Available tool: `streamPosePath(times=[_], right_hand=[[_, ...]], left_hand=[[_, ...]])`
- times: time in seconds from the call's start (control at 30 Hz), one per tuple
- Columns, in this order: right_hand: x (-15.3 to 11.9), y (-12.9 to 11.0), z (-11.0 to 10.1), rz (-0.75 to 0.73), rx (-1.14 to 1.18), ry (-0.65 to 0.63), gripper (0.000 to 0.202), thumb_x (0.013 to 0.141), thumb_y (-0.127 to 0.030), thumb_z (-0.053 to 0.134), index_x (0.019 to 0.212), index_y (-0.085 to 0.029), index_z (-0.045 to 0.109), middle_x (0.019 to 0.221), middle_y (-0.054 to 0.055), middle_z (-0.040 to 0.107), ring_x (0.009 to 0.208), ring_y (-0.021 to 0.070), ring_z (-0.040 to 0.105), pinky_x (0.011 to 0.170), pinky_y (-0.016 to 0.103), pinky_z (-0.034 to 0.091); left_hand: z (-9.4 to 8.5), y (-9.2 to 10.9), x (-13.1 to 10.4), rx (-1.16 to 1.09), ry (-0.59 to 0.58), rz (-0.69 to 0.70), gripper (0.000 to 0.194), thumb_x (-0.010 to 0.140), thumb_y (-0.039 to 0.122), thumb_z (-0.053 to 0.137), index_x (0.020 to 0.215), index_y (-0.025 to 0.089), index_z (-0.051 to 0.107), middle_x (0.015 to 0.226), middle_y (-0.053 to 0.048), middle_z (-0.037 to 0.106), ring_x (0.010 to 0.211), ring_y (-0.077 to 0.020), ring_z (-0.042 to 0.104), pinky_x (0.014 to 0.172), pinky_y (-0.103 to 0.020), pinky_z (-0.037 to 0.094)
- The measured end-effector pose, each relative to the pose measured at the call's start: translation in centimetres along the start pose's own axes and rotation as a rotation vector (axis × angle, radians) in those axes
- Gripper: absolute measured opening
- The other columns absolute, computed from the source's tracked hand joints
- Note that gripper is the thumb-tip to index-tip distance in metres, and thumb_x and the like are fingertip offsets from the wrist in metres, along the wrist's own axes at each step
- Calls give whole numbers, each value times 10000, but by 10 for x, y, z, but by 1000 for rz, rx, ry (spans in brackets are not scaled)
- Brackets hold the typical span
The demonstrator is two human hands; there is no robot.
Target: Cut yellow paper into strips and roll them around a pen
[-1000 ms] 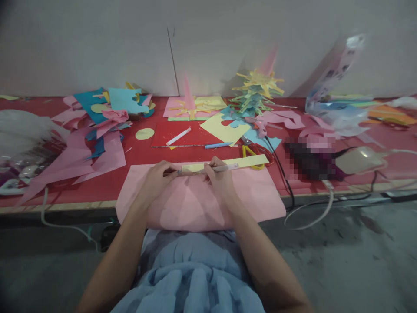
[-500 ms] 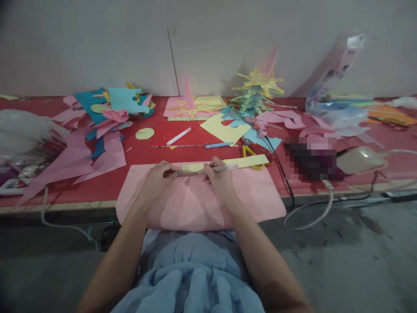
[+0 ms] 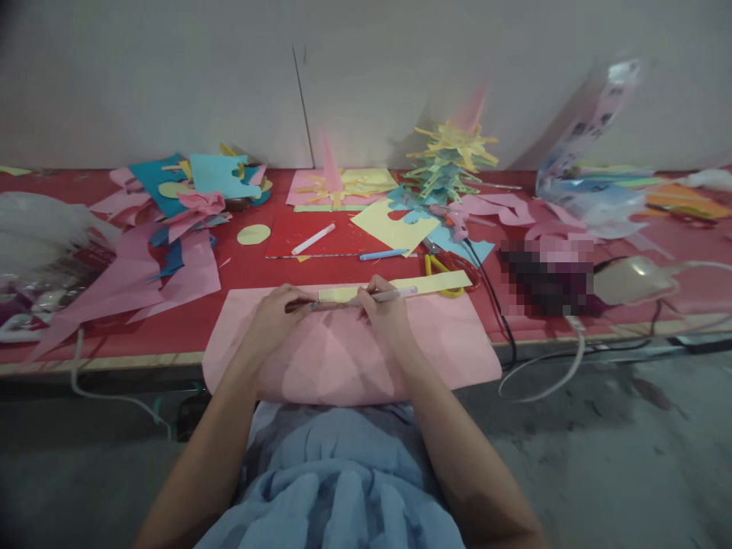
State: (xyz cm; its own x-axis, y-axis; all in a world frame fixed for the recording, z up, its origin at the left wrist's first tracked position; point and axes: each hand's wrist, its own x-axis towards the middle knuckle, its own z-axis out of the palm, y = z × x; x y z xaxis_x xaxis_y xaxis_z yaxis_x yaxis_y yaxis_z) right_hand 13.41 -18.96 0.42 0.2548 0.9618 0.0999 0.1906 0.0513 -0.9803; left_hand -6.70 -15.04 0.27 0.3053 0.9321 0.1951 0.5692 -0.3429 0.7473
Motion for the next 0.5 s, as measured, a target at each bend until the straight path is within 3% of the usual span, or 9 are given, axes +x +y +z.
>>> streamPosePath(times=[0.5], right_hand=[[0, 4, -2, -37, 54, -37, 277, 787, -309, 574, 611, -230, 375, 415, -70, 481, 402, 93, 434, 459, 222, 382]], left_hand=[[-1, -1, -6, -93, -27, -12, 132, 732, 101, 605, 787, 210, 654, 883, -12, 646, 874, -163, 626, 809, -320, 528]])
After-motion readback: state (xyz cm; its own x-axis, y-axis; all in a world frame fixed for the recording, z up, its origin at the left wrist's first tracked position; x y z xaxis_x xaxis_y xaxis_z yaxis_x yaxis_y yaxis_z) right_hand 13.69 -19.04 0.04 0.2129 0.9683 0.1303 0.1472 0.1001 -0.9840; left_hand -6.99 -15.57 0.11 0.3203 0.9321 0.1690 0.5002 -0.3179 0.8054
